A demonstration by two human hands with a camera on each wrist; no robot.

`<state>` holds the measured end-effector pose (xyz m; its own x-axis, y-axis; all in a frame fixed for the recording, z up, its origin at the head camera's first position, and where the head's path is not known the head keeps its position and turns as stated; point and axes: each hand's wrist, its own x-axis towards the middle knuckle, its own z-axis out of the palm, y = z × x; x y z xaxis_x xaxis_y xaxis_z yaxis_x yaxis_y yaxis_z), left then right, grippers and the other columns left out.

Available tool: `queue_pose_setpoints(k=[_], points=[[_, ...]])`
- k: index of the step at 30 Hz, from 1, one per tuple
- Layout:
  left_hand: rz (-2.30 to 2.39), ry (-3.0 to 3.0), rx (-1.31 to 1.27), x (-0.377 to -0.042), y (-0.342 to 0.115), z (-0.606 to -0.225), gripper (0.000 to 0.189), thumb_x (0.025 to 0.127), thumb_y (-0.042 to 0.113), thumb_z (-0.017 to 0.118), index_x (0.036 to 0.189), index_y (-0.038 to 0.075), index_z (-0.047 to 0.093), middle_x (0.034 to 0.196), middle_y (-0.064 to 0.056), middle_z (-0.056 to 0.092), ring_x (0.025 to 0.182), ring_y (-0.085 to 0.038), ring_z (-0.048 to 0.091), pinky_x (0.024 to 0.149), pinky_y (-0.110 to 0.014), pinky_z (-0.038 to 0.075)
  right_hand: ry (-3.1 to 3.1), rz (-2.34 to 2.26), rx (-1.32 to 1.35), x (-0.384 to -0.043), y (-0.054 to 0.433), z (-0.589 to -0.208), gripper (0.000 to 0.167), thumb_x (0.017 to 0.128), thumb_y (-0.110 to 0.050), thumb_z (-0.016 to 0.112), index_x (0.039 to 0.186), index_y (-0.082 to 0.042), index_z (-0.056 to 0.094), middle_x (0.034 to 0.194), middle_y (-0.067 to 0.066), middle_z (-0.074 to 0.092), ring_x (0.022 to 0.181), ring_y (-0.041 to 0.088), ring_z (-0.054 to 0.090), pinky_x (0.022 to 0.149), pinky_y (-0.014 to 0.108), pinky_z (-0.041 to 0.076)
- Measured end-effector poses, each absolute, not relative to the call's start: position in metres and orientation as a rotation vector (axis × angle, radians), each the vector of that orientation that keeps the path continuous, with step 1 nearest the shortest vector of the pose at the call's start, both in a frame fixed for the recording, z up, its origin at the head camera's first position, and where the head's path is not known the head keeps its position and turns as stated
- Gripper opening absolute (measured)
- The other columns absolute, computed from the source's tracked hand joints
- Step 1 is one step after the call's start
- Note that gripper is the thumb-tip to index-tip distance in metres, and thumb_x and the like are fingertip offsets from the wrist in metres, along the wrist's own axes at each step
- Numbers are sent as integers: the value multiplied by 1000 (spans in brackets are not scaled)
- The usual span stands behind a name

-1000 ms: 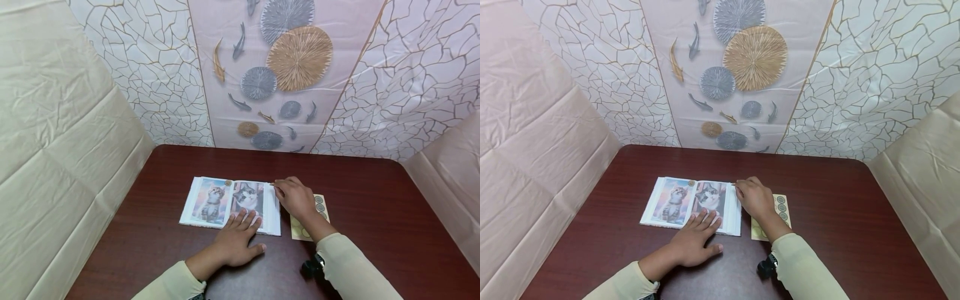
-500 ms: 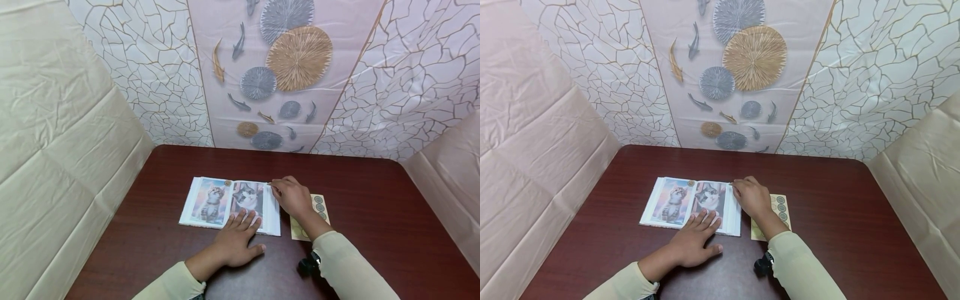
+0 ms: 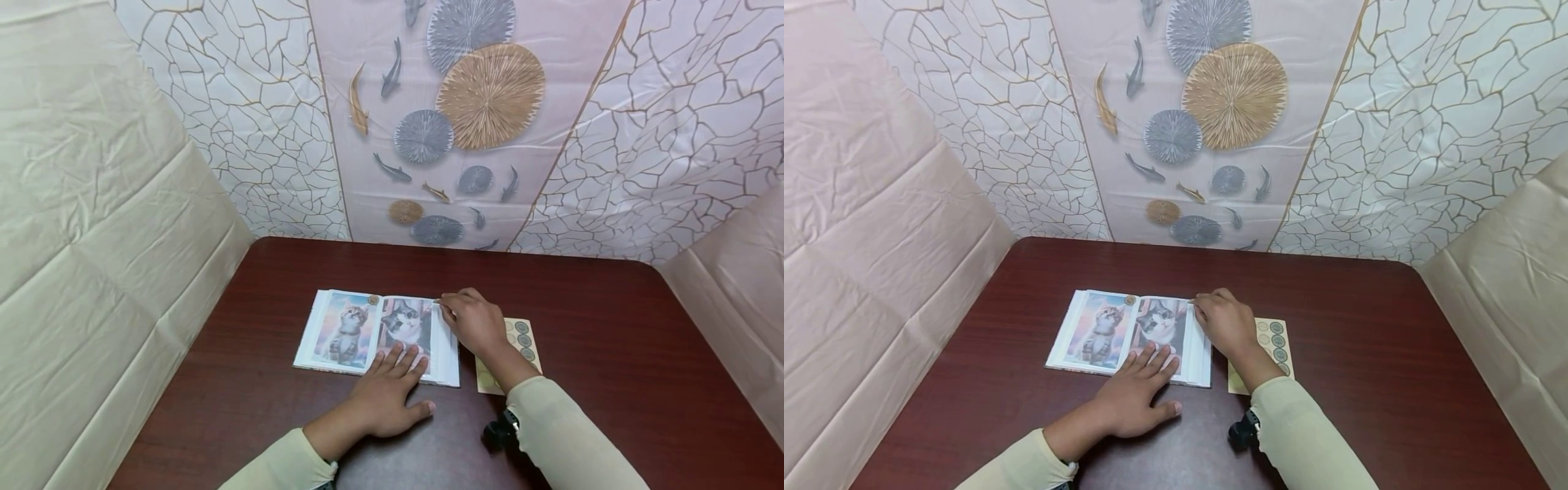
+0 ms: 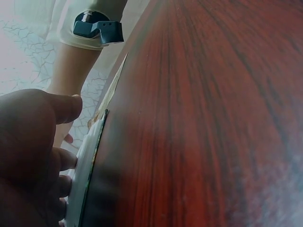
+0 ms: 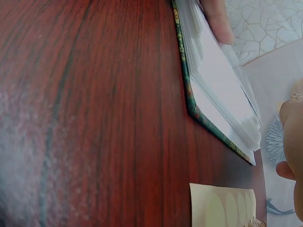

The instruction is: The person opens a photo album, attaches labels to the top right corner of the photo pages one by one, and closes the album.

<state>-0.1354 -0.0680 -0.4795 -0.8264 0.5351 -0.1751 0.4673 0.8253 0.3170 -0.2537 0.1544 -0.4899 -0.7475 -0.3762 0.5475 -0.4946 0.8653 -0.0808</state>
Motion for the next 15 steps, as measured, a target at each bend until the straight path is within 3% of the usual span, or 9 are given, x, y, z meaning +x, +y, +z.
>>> queue_pose_setpoints(k=[15], points=[[380, 2743, 776, -136, -69, -480, 80, 100, 67, 43, 164, 22, 24, 170, -1, 11, 156, -23, -1, 124, -48, 5, -2512, 319, 629, -255, 149, -492, 16, 95, -23, 74, 108, -18, 81, 109, -5, 77, 101, 16, 67, 48, 37, 53]])
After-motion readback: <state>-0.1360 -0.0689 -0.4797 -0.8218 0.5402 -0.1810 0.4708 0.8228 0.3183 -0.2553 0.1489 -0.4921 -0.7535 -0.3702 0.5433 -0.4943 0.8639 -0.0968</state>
